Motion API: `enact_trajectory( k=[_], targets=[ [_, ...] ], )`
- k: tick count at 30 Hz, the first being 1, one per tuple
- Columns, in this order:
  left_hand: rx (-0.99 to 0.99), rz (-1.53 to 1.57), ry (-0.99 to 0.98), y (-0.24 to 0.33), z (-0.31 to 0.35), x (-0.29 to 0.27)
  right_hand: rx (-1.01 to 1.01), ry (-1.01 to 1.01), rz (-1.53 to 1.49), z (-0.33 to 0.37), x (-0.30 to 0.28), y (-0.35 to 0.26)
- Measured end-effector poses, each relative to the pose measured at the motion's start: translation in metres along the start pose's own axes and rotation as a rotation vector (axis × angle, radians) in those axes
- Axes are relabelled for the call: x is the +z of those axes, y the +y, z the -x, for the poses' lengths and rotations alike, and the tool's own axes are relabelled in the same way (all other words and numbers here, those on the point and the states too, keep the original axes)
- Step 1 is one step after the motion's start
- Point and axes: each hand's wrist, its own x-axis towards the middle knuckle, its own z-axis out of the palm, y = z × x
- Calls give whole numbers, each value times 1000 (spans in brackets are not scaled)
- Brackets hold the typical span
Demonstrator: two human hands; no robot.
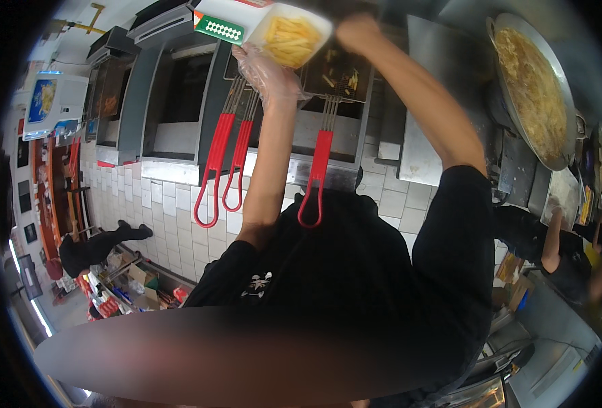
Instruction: The person assembles a fried chicken meal by placing fried chicken pieces and french fries into a paper tray, adding a sauce packet, and closing the tray. They handle the food items with gloved hands and use tongs to transfer fries from a fryer basket.
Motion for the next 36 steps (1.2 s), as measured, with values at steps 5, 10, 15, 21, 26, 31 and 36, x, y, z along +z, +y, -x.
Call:
enact_trajectory(
  k=[5, 10, 15, 21, 26, 31, 36],
  targets=[
    [-44, -38, 50, 2, 7, 1, 87, -43, -119, -3, -5, -10],
    [-48, -9, 44, 7, 7, -3, 35, -2, -90, 6, -2, -11],
    [-15, 3, 46, 11, 2, -8, 54, 57, -148, 28, 12, -13],
    [-12, 40, -10, 20, 6, -2, 95, 35, -203, 41, 17, -15],
    [-32, 40, 40, 26, 9, 4, 68, -41, -217, 50, 7, 12],
    [15, 27, 10, 24, 0, -1, 128, -183, -512, 66, -14, 71],
    [52, 9, 42, 16, -18, -10, 59, -173, -753, 134, -89, 155]
  ],
)
